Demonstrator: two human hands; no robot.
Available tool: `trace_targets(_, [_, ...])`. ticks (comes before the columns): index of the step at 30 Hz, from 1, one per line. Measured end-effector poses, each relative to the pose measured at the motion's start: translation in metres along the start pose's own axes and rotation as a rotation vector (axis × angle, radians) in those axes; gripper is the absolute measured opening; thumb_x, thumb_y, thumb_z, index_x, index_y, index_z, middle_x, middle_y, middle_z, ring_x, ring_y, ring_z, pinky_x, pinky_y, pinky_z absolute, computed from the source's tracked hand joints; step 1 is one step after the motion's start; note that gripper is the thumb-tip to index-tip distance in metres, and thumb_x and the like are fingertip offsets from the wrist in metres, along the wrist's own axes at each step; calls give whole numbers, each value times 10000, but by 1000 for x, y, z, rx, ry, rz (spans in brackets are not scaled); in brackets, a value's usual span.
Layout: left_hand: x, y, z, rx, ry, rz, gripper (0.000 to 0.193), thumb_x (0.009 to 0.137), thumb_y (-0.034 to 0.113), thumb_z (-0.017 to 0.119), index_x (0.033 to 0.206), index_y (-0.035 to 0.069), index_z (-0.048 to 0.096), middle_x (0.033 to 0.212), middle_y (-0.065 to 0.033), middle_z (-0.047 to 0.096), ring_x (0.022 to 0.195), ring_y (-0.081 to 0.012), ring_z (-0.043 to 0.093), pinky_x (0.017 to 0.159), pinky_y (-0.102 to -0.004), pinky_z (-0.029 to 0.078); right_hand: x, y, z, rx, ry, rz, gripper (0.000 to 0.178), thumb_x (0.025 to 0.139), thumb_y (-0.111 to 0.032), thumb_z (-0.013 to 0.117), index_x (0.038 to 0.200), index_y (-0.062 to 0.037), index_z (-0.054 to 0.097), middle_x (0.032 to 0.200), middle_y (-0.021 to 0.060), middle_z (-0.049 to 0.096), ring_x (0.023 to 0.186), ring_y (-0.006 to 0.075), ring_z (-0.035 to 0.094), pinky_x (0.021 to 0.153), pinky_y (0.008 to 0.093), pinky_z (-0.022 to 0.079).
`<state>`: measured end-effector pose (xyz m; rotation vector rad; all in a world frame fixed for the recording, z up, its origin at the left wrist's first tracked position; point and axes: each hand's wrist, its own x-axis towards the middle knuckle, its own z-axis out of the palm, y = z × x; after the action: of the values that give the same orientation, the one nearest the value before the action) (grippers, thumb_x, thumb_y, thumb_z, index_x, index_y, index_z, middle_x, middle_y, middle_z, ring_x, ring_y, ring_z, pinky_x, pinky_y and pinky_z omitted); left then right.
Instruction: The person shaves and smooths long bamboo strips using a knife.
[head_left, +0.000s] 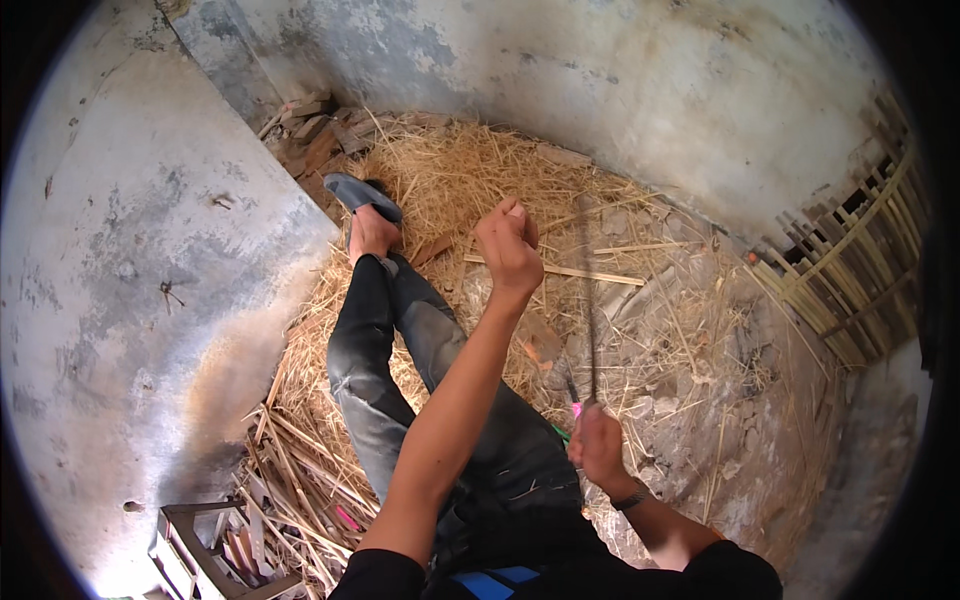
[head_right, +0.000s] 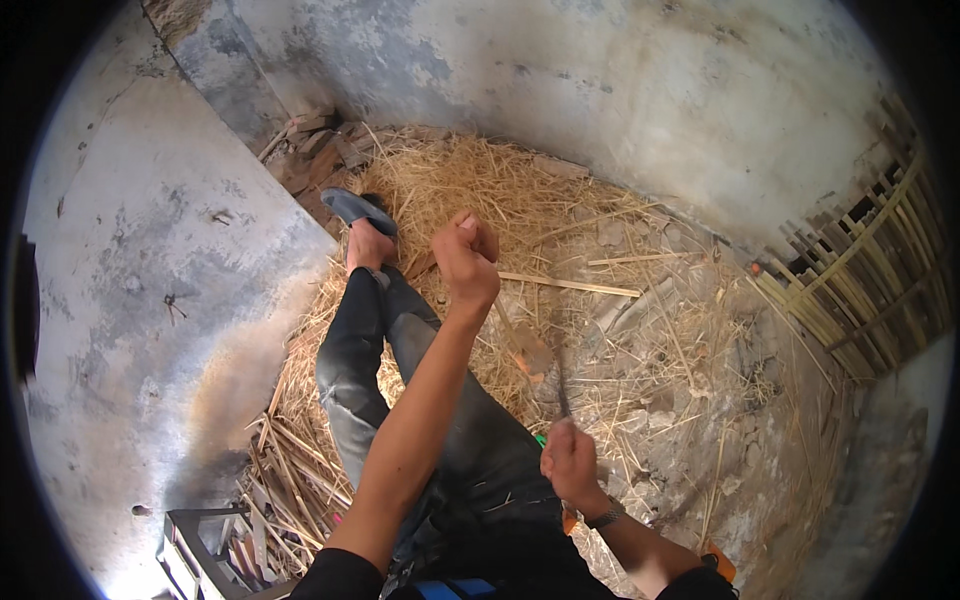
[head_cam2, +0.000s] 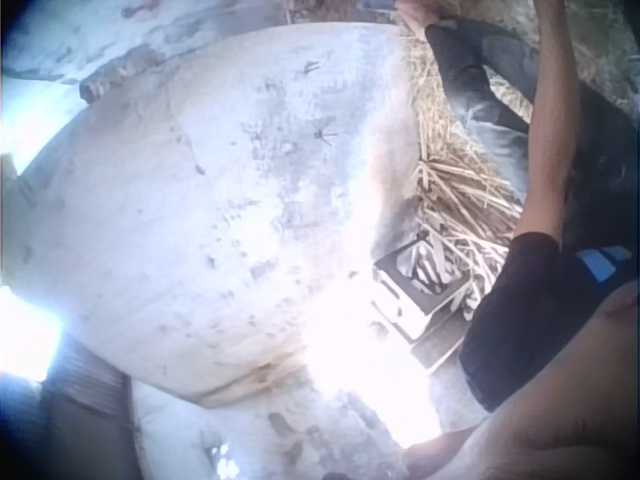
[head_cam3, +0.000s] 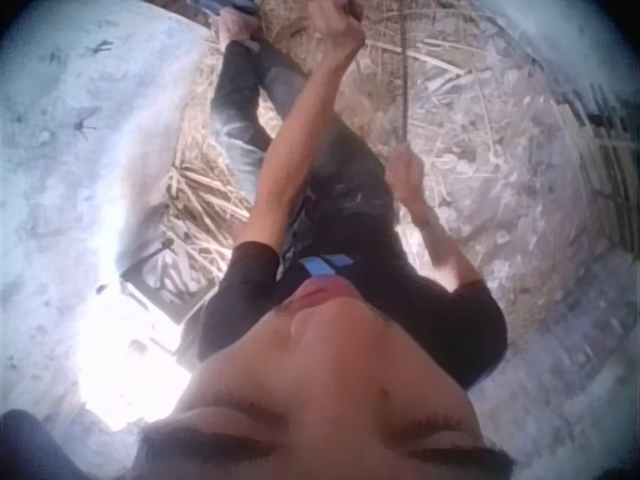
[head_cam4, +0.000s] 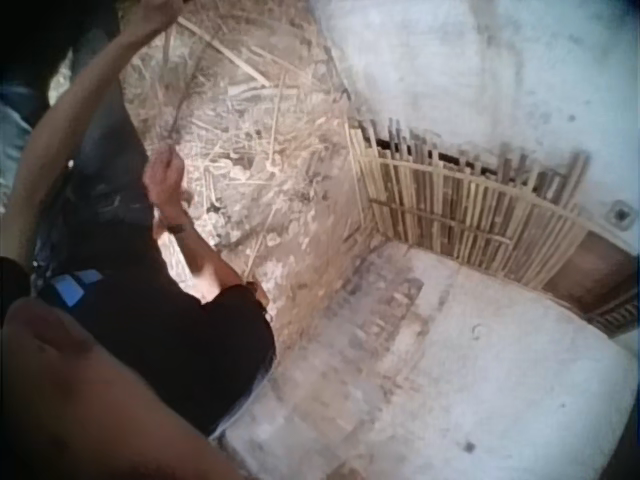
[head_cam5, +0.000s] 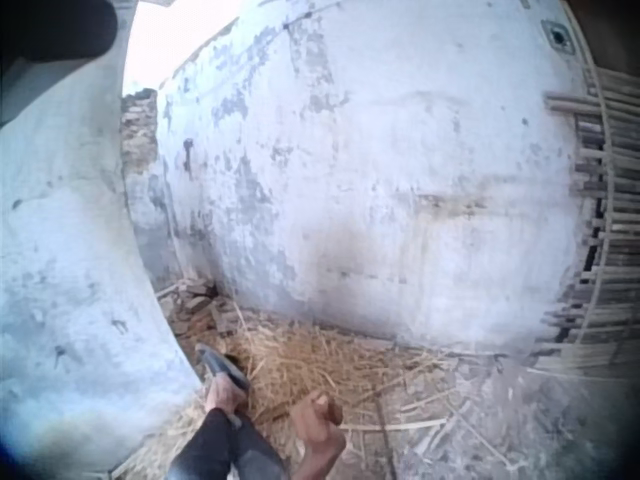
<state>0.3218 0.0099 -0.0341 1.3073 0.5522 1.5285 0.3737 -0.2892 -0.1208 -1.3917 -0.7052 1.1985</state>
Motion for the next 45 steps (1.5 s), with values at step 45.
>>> trace_targets(45, [7, 8, -34, -224, 441, 53, 313, 933, 179, 463, 655, 88, 352, 599, -5, 335, 524, -98, 278, 493, -293, 231, 32, -5, -37, -72, 165, 107, 478, 1061, -440, 530, 752, -76, 531, 589, 15, 505, 466, 139, 478, 473, 323, 413])
